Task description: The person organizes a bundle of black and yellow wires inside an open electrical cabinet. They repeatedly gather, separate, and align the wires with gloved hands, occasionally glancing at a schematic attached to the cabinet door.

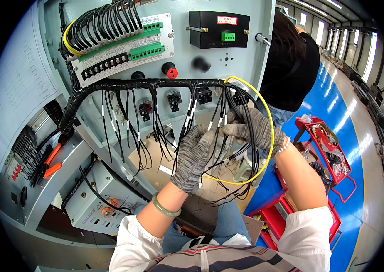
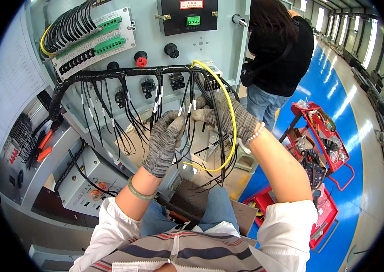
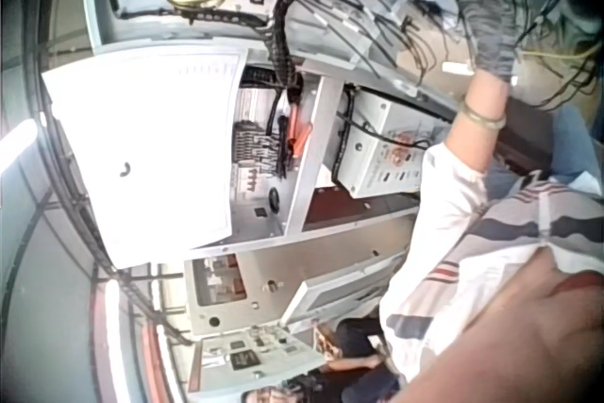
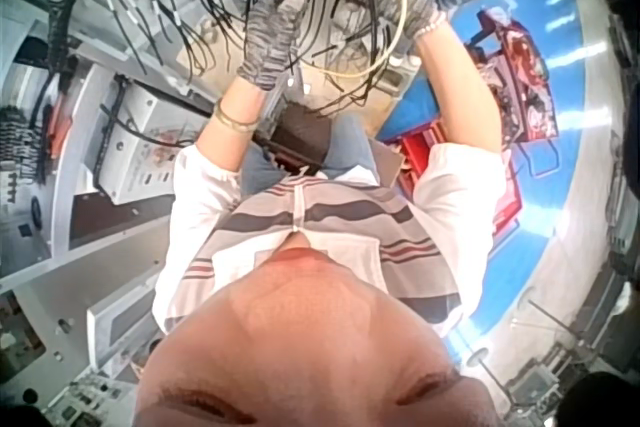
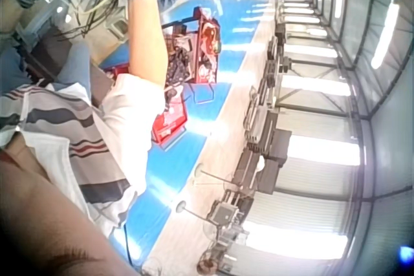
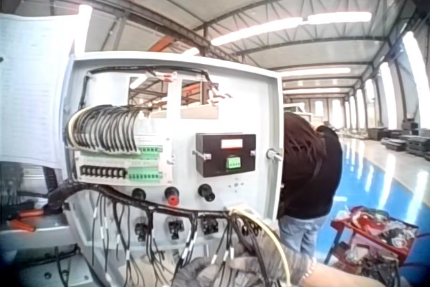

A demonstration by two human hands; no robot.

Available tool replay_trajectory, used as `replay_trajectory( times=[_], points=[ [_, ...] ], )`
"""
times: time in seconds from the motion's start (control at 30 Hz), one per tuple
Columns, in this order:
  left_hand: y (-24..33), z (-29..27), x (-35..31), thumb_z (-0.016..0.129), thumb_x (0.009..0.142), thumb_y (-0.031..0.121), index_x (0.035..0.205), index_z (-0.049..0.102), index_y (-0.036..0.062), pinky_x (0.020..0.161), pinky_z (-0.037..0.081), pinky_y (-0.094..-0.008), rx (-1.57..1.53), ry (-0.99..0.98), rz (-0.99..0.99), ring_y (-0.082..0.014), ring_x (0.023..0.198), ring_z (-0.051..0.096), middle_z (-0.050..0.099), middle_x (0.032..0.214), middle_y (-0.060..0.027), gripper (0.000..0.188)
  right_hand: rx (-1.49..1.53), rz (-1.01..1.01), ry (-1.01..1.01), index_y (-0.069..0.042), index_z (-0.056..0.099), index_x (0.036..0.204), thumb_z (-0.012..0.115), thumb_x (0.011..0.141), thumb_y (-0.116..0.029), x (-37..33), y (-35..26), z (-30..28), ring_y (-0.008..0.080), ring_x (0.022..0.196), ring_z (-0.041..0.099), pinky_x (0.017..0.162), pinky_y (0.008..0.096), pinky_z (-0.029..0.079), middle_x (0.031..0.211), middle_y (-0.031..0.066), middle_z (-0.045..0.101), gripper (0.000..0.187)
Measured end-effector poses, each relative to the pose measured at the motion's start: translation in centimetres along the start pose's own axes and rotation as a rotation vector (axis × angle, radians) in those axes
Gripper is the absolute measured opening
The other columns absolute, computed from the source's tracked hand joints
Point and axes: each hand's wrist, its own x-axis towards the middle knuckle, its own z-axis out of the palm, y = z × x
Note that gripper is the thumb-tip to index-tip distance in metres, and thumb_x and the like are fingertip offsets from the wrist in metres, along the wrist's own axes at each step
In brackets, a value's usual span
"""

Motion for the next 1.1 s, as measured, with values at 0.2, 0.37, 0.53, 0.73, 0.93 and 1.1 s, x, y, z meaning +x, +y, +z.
replay_trajectory(
  times=[0.2,0.37,0.53,0.73,0.93,1.1],
  points=[
    [0.2,0.4,0.0,0.061,0.086,0.018,0.099,0.062,0.0075,0.045,0.029,-0.0166,-0.007,-0.022,0.030,-0.0016,0.052,0.038,0.050,0.068,0.0071,0.017,0.012,-0.008,0.004,-0.001,0.060,0.093,0.071,0.077,-0.024,-0.2,-0.2,-0.1,0.0061,0.055,0.049,0.047,0.0196,0.040,0.071,0.0006,0.054,0.030],
    [-0.4,0.8,0.6,0.063,0.084,0.017,0.100,0.062,0.0062,0.053,0.035,-0.0173,0.069,-0.045,0.072,-0.0021,0.061,0.043,0.054,0.074,0.0058,0.019,-0.033,-0.005,-0.005,-0.001,0.060,0.093,0.071,0.078,-0.023,-0.3,0.2,-0.8,0.0060,0.054,0.049,0.047,0.0199,0.040,0.071,0.0003,0.055,0.028],
    [0.1,-0.7,-0.1,0.063,0.084,0.017,0.103,0.060,0.0041,0.066,0.043,-0.0214,0.031,-0.067,0.102,-0.0061,0.075,0.052,0.059,0.086,0.0011,0.024,-0.016,-0.039,-0.041,-0.001,0.060,0.096,0.069,0.080,-0.025,0.1,-0.6,0.4,0.0080,0.060,0.052,0.052,0.0223,0.044,0.075,0.0023,0.057,0.030],
    [-1.2,-0.1,-0.4,0.061,0.087,0.024,0.122,0.052,0.0065,0.090,0.042,-0.0327,0.340,-0.215,0.578,-0.0200,0.100,0.053,0.059,0.110,-0.0107,0.040,-0.137,-0.140,0.148,-0.002,0.052,0.118,0.067,0.078,-0.009,-0.6,1.6,0.4,0.0154,0.074,0.057,0.064,0.0289,0.047,0.090,0.0048,0.058,0.043],
    [-2.2,0.1,0.8,0.058,0.089,0.019,0.115,0.056,0.0046,0.085,0.043,-0.0294,0.227,-0.181,0.206,-0.0153,0.094,0.054,0.062,0.101,-0.0078,0.030,-0.043,-0.077,0.057,-0.004,0.058,0.095,0.073,0.071,-0.026,-0.8,1.7,-0.4,0.0074,0.053,0.050,0.043,0.0202,0.036,0.072,-0.0018,0.058,0.036],
    [-1.0,-0.1,0.5,0.060,0.088,0.028,0.115,0.055,0.0040,0.086,0.044,-0.0339,0.335,-0.112,0.191,-0.0243,0.097,0.057,0.060,0.102,-0.0152,0.037,-0.013,-0.176,0.056,-0.008,0.056,0.085,0.068,0.079,-0.025,-0.4,0.9,1.0,0.0060,0.048,0.041,0.043,0.0208,0.032,0.061,-0.0033,0.048,0.022]
  ],
)
